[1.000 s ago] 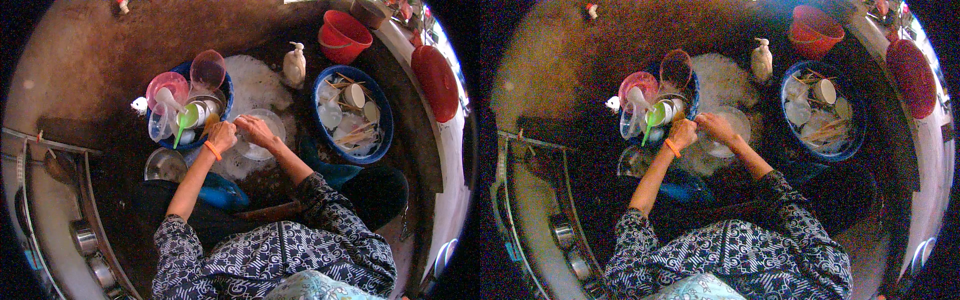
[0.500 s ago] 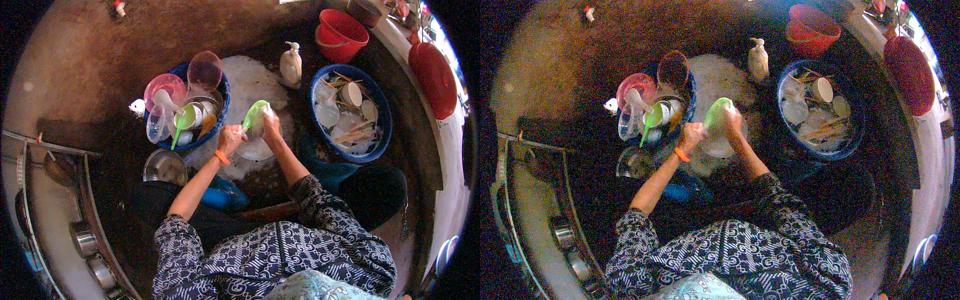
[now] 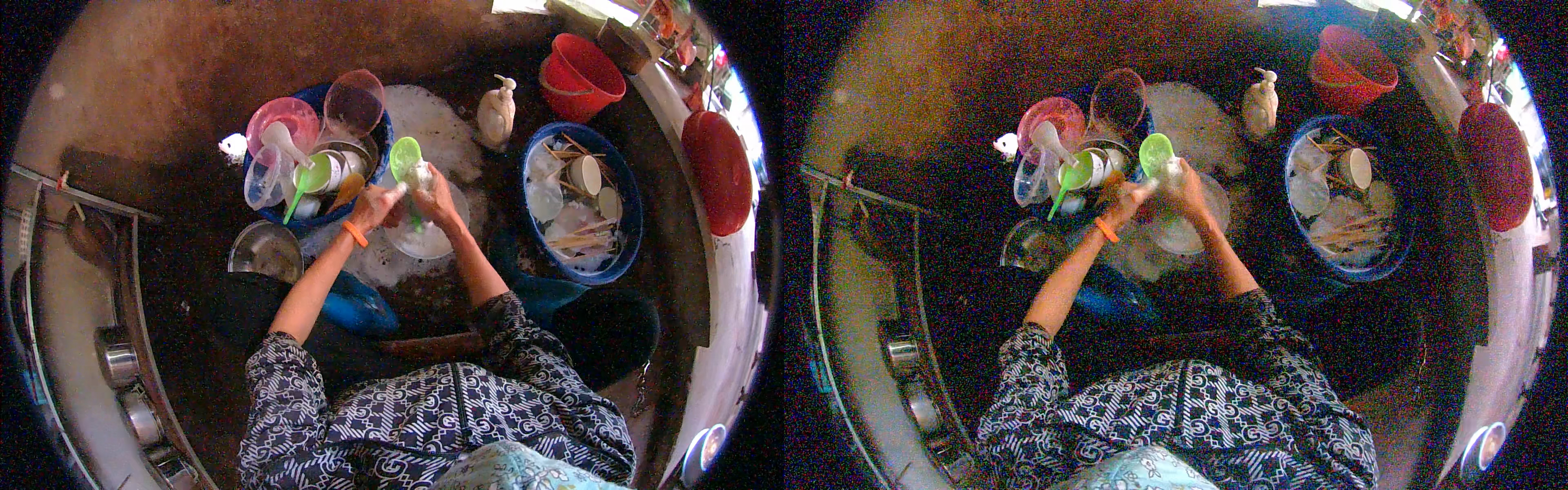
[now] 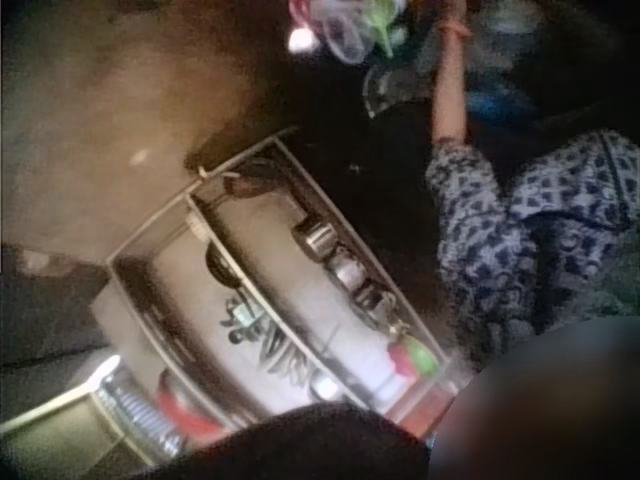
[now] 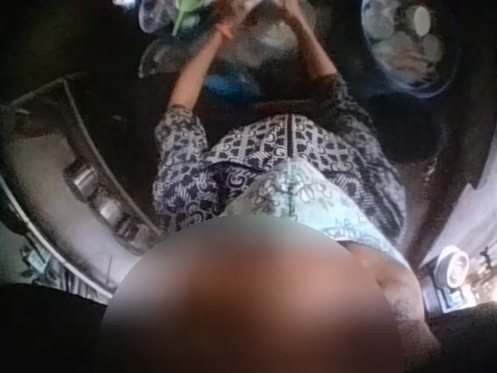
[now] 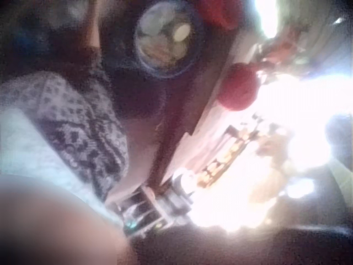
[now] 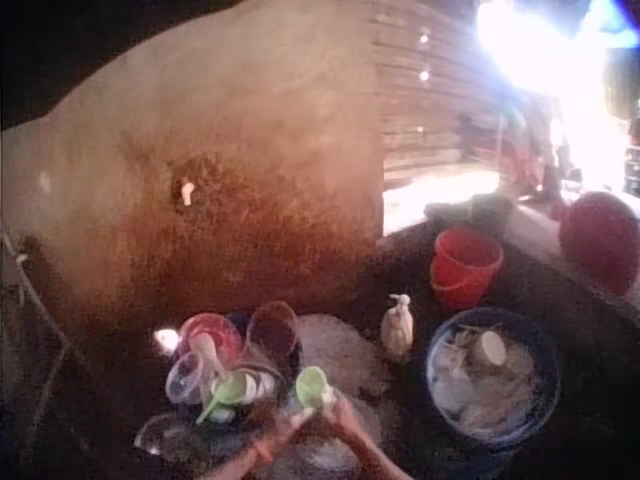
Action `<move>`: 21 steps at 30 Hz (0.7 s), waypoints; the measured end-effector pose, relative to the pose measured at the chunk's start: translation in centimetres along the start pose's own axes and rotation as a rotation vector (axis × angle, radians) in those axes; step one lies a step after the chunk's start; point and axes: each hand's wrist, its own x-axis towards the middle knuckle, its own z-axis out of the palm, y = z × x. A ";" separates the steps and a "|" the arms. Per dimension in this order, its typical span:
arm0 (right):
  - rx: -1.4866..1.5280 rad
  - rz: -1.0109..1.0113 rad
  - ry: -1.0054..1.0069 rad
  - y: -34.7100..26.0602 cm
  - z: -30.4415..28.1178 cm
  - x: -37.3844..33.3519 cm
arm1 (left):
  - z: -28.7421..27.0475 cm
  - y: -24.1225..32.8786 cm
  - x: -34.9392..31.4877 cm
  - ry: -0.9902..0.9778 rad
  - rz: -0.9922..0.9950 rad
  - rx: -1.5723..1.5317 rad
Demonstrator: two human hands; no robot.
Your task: The person washes various dishes and utensils by hand using a cloth and soapy water in a basin. They scrub plates, bowls, cups, and chopsticks, then place the cleaned items into a separate basin.
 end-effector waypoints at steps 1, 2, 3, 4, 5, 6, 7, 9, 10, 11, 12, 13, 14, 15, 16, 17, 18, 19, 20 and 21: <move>-0.039 -0.007 -0.009 -0.3 -0.4 0.1 | -0.3 0.6 0.1 0.018 0.009 -0.038; 0.048 -0.040 -0.002 -0.6 -0.7 -0.1 | -0.5 1.1 0.3 0.057 0.027 -0.094; -0.049 0.008 -0.077 -1.0 -0.9 -0.1 | -0.7 1.4 0.5 0.078 0.000 -0.006; -0.144 0.024 -0.124 -1.5 -0.8 -0.4 | -0.9 1.5 0.9 0.121 -0.019 0.063; -0.246 0.045 -0.164 -2.0 -0.8 -0.4 | -1.0 1.5 1.2 0.167 -0.038 0.131; -0.394 0.032 -0.112 -2.6 -0.1 -1.0 | -1.3 1.2 1.7 0.174 -0.023 0.121; -0.294 0.070 -0.157 -3.3 0.0 -1.1 | -1.5 0.8 1.9 0.207 -0.027 0.055; -0.120 0.215 -0.289 -4.7 0.0 -1.4 | -1.8 -0.3 2.3 0.271 -0.037 -0.077; -0.102 0.233 -0.316 -5.4 -0.4 -1.6 | -2.4 -0.8 2.6 0.259 -0.057 -0.036; -0.012 0.200 -0.379 -6.1 -1.1 -1.8 | -2.8 -1.2 2.8 0.288 -0.059 -0.121; 0.045 0.240 -0.451 -6.7 -2.0 -1.9 | -3.1 -1.6 3.0 0.332 -0.104 -0.190; 0.153 0.239 -0.527 -7.1 -2.7 -1.9 | -3.4 -1.8 3.2 0.376 -0.150 -0.259; 0.068 0.281 -0.546 -7.5 -3.1 -1.9 | -4.2 -1.9 3.4 0.420 -0.172 -0.389; 0.034 0.281 -0.569 -7.6 -3.3 -1.9 | -4.7 -1.9 3.4 0.469 -0.243 -0.512; 0.036 0.245 -0.594 -7.4 -3.5 -1.8 | -5.2 -1.9 3.4 0.520 -0.259 -0.507; -0.035 0.259 -0.581 -7.0 -3.4 -1.7 | -5.7 -1.8 3.5 0.580 -0.296 -0.501; -0.071 0.236 -0.569 -6.3 -3.0 -1.6 | -6.1 -1.8 3.5 0.595 -0.238 -0.434; -0.123 0.250 -0.571 -5.4 -2.6 -1.5 | -6.6 -1.8 3.6 0.611 -0.153 -0.371; -0.166 0.213 -0.551 -4.3 -2.3 -1.4 | -7.2 -2.1 3.7 0.626 -0.091 -0.297; -0.227 0.217 -0.542 -3.0 -2.1 -1.5 | -7.8 -2.4 4.0 0.680 -0.054 -0.394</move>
